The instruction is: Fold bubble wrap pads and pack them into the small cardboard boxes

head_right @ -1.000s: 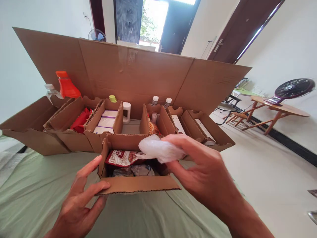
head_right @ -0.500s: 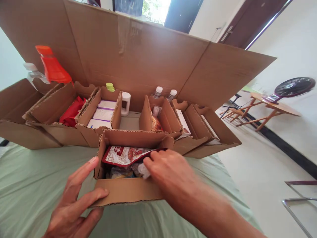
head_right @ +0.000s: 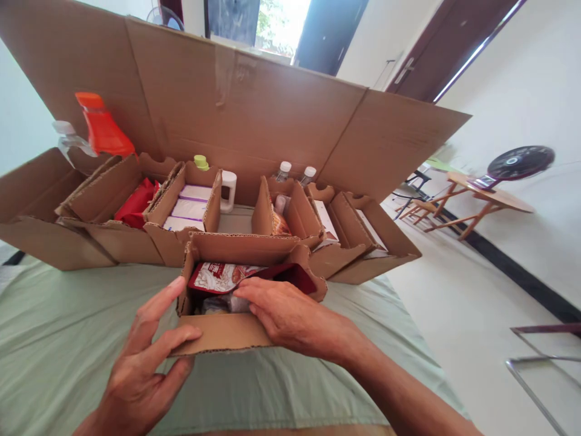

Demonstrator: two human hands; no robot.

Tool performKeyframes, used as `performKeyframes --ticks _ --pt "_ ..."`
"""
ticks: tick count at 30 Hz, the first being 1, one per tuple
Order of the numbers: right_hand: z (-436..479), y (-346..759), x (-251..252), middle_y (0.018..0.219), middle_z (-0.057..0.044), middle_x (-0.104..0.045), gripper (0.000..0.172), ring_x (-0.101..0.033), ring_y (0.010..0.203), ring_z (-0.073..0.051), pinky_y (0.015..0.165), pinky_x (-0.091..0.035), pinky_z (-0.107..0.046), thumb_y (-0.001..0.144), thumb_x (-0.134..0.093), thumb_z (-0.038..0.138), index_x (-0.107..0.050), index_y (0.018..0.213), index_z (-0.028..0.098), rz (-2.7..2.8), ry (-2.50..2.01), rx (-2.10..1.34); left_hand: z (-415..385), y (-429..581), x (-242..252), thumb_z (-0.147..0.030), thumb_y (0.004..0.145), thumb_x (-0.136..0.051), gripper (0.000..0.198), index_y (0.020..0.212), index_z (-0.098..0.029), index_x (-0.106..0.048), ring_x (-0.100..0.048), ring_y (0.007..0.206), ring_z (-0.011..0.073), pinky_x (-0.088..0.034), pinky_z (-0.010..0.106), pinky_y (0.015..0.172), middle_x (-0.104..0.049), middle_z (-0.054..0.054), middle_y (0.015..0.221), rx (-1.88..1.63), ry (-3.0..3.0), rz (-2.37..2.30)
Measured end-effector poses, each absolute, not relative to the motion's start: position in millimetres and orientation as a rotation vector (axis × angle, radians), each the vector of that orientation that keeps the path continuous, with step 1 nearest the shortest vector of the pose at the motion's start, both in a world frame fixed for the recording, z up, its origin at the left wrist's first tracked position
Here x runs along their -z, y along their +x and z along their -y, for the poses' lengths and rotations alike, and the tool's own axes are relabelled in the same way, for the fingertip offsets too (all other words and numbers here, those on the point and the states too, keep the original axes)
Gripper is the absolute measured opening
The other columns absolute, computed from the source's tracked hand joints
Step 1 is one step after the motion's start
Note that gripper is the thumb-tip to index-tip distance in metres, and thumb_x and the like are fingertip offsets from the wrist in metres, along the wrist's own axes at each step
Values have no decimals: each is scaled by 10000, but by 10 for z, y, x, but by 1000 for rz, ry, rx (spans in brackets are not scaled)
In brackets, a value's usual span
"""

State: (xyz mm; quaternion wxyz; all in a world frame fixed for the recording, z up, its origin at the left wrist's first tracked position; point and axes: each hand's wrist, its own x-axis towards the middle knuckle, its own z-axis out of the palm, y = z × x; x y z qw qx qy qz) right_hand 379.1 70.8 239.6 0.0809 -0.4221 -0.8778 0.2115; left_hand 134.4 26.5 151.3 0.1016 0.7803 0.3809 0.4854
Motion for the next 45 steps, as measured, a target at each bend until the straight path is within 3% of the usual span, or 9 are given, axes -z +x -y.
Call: performKeyframes --ticks 3,6,9,13,18,23,30,35,45 --pt "-407 4011 -2569 1300 -48 -713 311 -653 1219 -220 1059 -514 -370 993 -518 229 -680 1257 254 2354 -1379 -397 -188 1306 -1467 -45 862 -620 533 1343 -262 -545 -426 1453 263 -411 431 1174 -289 72 1665 -1561 2162 -1261" --pt "-55 4347 -2623 1146 -32 -765 214 -711 1072 -230 959 -561 -360 968 -590 324 -731 1128 301 1912 -1578 -111 -109 1245 -1334 -181 885 -654 697 1511 -325 -382 -429 1449 305 -381 530 1183 -320 78 1651 -1513 1931 -1388" --pt "113 4596 -2381 1087 -54 -774 265 -726 950 -245 864 -586 -382 913 -643 423 -725 1122 282 1618 -1729 -99 -120 1239 -1173 -335 908 -633 732 1560 -351 -300 -511 1370 351 -431 610 1112 -377 102 1620 -1281 1637 -1453" --pt "-42 4484 -1815 1185 -124 -739 491 -708 868 -246 776 -595 -394 813 -674 456 -649 1230 198 1661 -1707 -463 -238 1382 -1086 -418 896 -611 802 1589 -290 -228 -526 1351 341 -436 579 1111 -425 135 1579 -1133 1431 -1322" --pt "-89 4052 -1486 831 -81 -717 321 -623 647 -209 623 -545 -356 850 -587 474 -661 945 177 1569 -1694 -488 -120 1450 -1100 -391 923 -586 715 1553 -202 -303 -565 1312 291 -466 478 1107 -528 151 1478 -1151 1433 -1284" --pt "307 3877 -1784 782 -38 -692 218 -598 618 -186 556 -501 -302 898 -605 414 -656 904 203 1651 -1581 -434 238 1124 -1153 -403 914 -653 718 1544 -227 -358 -514 1382 328 -450 512 1135 -523 150 1501 -1233 1528 -1461" --pt "499 3790 -1982 938 -49 -732 200 -673 826 -224 725 -544 -308 938 -603 356 -651 1070 213 1615 -1437 -258 446 1040 -1158 -357 927 -658 693 1543 -252 -358 -416 1466 331 -375 524 1189 -460 133 1568 -1389 1480 -1489" --pt "565 3756 -1890 1050 -57 -734 216 -683 933 -248 799 -555 -331 946 -623 346 -643 1130 235 1620 -1413 -262 597 1061 -988 -337 936 -648 667 1532 -241 -365 -454 1438 354 -433 529 1154 -483 148 1542 -1426 1446 -1455" --pt "670 3710 -1630 943 -56 -722 251 -658 797 -258 750 -573 -373 948 -598 405 -626 1150 259 1569 -1485 -298 903 1315 -783 -316 995 -526 727 1619 -289 -155 -249 1541 337 -271 577 1212 -446 141 1563 -1465 1345 -1571"
